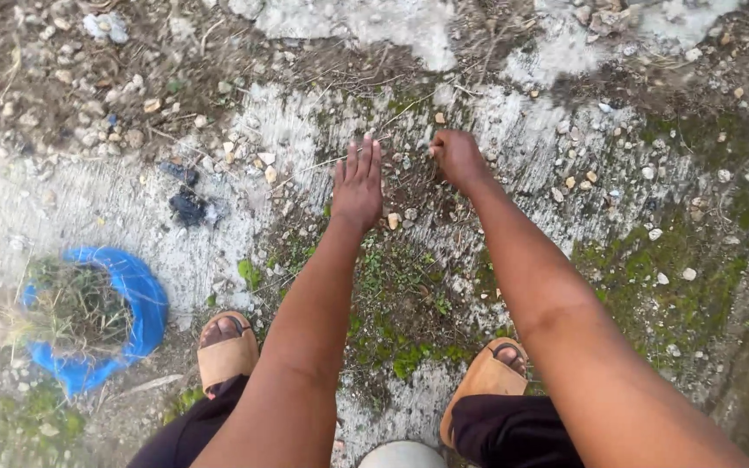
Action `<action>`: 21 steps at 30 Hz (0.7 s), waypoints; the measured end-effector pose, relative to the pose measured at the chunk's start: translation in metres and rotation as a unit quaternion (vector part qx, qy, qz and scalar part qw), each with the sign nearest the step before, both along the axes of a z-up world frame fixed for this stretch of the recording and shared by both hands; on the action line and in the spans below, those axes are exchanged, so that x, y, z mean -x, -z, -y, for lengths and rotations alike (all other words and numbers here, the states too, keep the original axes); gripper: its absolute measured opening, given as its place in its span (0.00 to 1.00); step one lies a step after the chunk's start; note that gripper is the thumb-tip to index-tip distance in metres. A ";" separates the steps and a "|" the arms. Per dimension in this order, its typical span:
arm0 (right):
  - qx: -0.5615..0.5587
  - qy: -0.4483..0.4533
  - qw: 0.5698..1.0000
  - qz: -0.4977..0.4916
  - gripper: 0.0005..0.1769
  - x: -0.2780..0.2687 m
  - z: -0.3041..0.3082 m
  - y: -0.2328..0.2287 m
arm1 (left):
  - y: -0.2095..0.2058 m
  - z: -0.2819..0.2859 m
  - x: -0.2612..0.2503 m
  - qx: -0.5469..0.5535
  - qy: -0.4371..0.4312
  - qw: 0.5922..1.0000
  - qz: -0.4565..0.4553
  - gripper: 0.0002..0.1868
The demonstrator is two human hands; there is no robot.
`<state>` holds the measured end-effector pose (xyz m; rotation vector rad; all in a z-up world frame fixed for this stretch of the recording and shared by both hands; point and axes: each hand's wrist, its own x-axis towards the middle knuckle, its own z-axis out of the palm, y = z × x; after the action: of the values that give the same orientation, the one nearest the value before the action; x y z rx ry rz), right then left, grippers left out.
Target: Pulling weeds and grass from the ground and placing them into a blue bowl.
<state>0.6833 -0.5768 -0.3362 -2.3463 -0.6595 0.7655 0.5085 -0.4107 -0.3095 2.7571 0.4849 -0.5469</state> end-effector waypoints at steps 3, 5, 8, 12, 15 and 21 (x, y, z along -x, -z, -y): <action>-0.035 -0.027 0.999 -0.017 0.07 0.021 -0.018 0.010 | -0.035 -0.015 0.010 0.022 -0.046 0.999 0.002 0.40; -0.019 -0.064 0.998 -0.012 0.07 0.041 -0.020 0.042 | -0.034 -0.023 0.026 0.022 -0.047 0.999 0.005 0.40; 0.031 -0.133 0.991 -0.008 0.07 0.060 -0.052 0.039 | -0.020 -0.041 0.047 0.000 -0.037 0.999 0.012 0.39; 0.108 -0.220 0.969 -0.019 0.07 0.113 -0.067 0.017 | -0.032 -0.047 0.077 -0.038 0.003 0.999 -0.025 0.41; 0.095 -0.223 0.970 0.007 0.06 0.129 -0.065 0.045 | -0.014 -0.053 0.084 -0.034 0.009 0.999 -0.015 0.37; 0.112 -0.238 0.965 0.007 0.13 0.159 -0.082 0.005 | -0.076 -0.053 0.072 -0.006 0.007 0.999 -0.049 0.46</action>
<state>0.5243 -0.4947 -0.3413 -2.4206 -1.2255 1.0795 0.4366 -0.3572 -0.2339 2.7556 0.4937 -0.6871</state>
